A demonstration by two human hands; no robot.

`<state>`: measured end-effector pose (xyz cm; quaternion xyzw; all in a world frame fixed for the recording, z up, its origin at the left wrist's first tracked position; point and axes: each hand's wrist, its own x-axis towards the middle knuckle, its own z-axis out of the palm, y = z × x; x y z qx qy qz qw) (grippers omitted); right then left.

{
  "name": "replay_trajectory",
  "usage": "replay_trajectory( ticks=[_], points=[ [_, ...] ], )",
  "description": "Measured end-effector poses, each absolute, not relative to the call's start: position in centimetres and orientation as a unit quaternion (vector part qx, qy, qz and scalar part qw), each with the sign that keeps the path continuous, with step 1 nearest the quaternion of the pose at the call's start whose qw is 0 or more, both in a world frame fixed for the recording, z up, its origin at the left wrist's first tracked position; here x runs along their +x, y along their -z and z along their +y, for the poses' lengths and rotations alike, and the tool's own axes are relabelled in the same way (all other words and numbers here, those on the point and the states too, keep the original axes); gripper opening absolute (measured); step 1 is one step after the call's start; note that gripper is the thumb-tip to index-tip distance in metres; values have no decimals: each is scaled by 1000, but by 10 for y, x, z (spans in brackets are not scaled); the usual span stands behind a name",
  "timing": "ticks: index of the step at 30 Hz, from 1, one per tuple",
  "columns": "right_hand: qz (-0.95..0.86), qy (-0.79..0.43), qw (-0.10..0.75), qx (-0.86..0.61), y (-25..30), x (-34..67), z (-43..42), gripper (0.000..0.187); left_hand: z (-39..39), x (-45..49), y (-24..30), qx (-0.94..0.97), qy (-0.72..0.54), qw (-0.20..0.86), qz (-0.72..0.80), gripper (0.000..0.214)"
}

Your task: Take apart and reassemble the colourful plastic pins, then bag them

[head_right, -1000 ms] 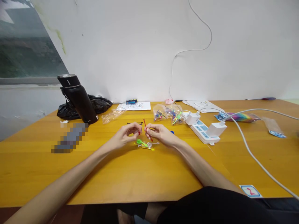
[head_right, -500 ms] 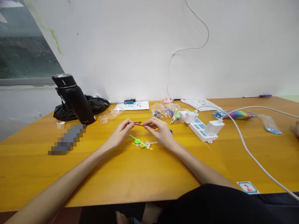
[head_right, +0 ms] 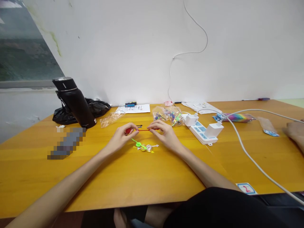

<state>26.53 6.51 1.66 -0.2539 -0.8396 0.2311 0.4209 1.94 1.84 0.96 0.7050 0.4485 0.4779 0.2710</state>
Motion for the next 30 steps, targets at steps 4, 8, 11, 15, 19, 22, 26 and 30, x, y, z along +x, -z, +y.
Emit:
replay_trajectory(
  ticks=[4, 8, 11, 15, 19, 22, 26, 30],
  points=[
    [-808, -203, 464, -300, -17, 268, 72, 21, 34, 4, -5, 637, -536, 261, 489, 23],
    [-808, -199, 458, -312, -15, 270, 76, 21, 51, -21, 2, 585, -569, 231, 529, 25],
    [-818, -208, 437, -311, -12, 270, 76, 20, 57, -38, 9, 636, -510, 170, 554, 22],
    [-838, -214, 401, -303, -8, 269, 76, 22, 59, -48, 20, 677, -416, 138, 591, 20],
    [-850, -221, 367, -305, -5, 269, 76, 23, 58, -48, 28, 691, -357, 133, 614, 20],
    [-852, -225, 357, -311, -5, 269, 75, 22, 58, -46, 29, 670, -372, 137, 628, 20],
    [-850, -228, 361, -309, -7, 268, 74, 21, 59, -35, 24, 613, -447, 174, 628, 17],
    [-851, -257, 356, -287, -8, 268, 72, 21, 47, -10, 16, 655, -461, 238, 549, 24]
  ],
)
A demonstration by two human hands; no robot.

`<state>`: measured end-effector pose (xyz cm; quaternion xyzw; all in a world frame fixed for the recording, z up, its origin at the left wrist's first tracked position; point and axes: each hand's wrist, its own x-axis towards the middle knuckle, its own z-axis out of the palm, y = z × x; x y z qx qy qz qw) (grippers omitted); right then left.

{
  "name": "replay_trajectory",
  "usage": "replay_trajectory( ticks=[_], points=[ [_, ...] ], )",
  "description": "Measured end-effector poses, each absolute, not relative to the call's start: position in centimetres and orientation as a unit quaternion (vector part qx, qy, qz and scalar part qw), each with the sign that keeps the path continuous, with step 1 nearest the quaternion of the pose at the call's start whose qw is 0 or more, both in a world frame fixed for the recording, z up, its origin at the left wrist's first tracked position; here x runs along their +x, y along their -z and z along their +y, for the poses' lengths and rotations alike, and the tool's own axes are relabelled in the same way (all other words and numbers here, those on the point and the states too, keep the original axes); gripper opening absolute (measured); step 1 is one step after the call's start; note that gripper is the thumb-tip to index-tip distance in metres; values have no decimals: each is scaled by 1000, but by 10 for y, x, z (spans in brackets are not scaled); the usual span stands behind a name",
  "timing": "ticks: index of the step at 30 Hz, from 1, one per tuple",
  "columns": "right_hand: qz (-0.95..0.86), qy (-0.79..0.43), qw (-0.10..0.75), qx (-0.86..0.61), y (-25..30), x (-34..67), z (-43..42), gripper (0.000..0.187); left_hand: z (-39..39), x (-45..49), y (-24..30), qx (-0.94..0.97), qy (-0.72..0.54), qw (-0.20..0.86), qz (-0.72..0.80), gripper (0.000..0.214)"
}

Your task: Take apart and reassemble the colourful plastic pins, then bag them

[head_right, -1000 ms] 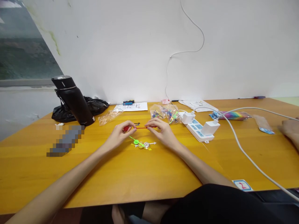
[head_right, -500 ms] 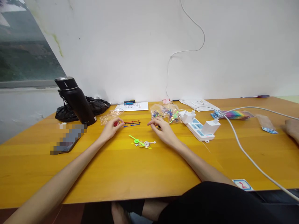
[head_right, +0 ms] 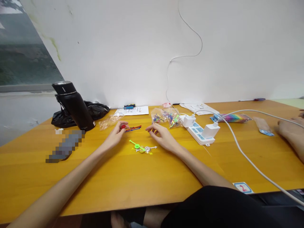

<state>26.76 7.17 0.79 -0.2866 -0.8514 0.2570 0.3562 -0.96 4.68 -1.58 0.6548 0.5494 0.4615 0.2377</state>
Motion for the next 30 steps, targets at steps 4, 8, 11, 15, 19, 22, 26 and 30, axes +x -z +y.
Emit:
replay_trajectory(
  ticks=[4, 8, 11, 15, 19, 22, 26, 30],
  points=[
    [-851, -288, 353, -261, -7, 266, 67, 37, 23, 16, 4, 745, -404, 289, 445, 34],
    [-873, -272, 337, -223, -9, 265, 62, 42, 10, 26, -3, 791, -365, 280, 404, 35],
    [-885, -256, 329, -207, -9, 265, 61, 40, 10, 27, -2, 814, -347, 238, 401, 32],
    [-891, -252, 320, -199, -8, 264, 62, 34, 12, 27, 0, 826, -332, 205, 406, 32],
    [-890, -270, 313, -191, -10, 262, 57, 24, 9, 28, -2, 839, -316, 214, 388, 30],
    [-888, -287, 300, -196, -13, 261, 54, 19, 8, 30, -3, 843, -312, 222, 378, 28],
    [-880, -299, 296, -222, -14, 262, 53, 21, 7, 31, -1, 836, -314, 235, 384, 31],
    [-863, -302, 317, -252, -13, 263, 56, 21, 7, 28, -3, 823, -317, 255, 396, 36]
  ],
)
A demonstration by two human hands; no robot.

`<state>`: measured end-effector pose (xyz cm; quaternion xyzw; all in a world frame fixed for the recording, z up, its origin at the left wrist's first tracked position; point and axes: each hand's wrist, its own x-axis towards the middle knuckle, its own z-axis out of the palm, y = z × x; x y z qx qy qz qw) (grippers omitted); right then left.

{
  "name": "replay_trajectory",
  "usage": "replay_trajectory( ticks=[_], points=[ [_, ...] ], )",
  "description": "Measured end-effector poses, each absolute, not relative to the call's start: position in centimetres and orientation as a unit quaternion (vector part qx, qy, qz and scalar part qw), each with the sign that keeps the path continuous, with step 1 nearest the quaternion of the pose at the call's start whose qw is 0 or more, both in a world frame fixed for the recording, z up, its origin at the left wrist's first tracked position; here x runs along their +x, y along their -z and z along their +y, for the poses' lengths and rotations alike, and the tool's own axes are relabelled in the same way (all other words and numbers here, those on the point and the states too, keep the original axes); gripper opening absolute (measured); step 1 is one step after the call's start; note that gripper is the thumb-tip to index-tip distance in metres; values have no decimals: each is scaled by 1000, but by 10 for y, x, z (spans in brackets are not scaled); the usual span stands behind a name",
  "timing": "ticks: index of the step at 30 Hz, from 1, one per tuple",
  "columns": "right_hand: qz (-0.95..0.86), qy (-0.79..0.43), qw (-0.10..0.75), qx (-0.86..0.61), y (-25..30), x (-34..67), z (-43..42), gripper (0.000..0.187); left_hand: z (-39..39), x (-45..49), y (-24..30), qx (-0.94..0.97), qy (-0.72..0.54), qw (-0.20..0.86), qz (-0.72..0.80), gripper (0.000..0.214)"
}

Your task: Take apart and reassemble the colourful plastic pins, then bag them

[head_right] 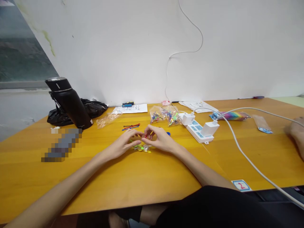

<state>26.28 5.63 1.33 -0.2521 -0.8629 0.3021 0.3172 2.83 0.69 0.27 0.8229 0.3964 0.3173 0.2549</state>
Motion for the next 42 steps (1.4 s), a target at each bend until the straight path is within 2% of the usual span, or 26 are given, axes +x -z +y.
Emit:
replay_trajectory(
  ticks=[7, 10, 13, 19, 23, 26, 34, 42],
  points=[
    [-770, -195, 484, -368, -10, 280, 86, 21, 9, 20, -4, 844, -272, 250, 390, 34],
    [-748, -153, 512, -393, -9, 290, 97, 21, 11, 20, -2, 842, -275, 258, 386, 28],
    [-777, -115, 486, -383, -8, 294, 98, 17, 12, 20, -2, 837, -287, 251, 392, 24],
    [-891, -84, 304, -327, -2, 290, 93, 12, 6, 23, -8, 844, -282, 246, 385, 27],
    [-910, -63, 256, -321, 4, 291, 95, 13, 3, 23, -9, 851, -267, 256, 374, 26],
    [-908, -68, 260, -321, 3, 289, 94, 15, 5, 22, -6, 841, -275, 273, 378, 22],
    [-881, -145, 318, -320, -6, 278, 81, 20, 15, 19, 0, 806, -314, 306, 397, 26],
    [-867, -171, 351, -309, -11, 276, 77, 20, 14, 22, -5, 776, -371, 267, 435, 24]
  ],
)
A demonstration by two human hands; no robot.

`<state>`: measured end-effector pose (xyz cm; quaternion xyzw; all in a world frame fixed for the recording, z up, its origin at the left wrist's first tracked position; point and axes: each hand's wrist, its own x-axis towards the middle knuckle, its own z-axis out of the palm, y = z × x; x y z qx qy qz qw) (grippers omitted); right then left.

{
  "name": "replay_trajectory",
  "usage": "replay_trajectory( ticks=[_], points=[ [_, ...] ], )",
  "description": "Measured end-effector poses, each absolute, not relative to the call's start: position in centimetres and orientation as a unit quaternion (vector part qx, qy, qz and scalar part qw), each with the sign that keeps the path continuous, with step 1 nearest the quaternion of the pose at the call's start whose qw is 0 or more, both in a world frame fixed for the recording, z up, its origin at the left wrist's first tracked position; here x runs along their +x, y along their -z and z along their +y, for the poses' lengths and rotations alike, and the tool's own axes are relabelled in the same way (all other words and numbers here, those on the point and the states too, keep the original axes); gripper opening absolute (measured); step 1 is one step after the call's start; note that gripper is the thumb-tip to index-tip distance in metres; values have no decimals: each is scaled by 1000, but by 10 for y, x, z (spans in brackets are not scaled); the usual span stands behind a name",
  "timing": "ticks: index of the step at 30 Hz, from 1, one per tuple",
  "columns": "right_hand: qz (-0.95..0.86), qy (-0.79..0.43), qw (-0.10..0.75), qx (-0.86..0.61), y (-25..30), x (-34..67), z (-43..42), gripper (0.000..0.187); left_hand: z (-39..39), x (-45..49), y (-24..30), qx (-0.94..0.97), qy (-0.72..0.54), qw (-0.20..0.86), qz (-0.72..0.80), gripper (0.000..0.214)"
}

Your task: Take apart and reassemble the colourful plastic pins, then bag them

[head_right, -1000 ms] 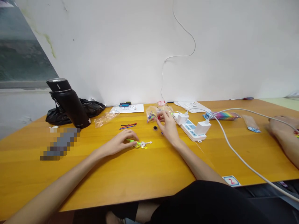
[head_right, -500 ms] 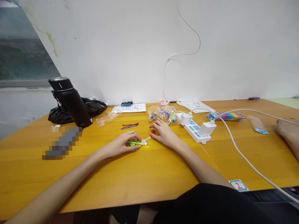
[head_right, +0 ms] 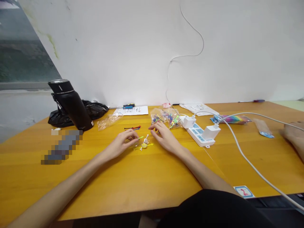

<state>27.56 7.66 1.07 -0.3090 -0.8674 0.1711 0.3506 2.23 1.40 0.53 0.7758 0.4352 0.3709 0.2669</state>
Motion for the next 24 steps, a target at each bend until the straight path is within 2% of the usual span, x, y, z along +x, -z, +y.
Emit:
replay_trajectory(
  ticks=[3, 6, 10, 14, 20, 24],
  points=[
    [-845, -218, 370, -320, -12, 272, 74, 23, 17, 23, -8, 721, -447, 298, 437, 22],
    [-812, -341, 368, -298, -12, 266, 68, 26, 20, 26, -7, 661, -507, 363, 418, 25],
    [-785, -456, 346, -236, -10, 258, 58, 30, 16, 37, -2, 615, -521, 437, 399, 32],
    [-804, -438, 335, -225, -9, 256, 54, 29, 9, 47, 3, 620, -511, 471, 364, 30],
    [-826, -393, 327, -236, -9, 257, 52, 31, 9, 48, 9, 631, -531, 446, 349, 25],
    [-821, -411, 321, -231, -10, 256, 52, 29, 9, 49, 12, 576, -515, 543, 328, 26]
  ],
)
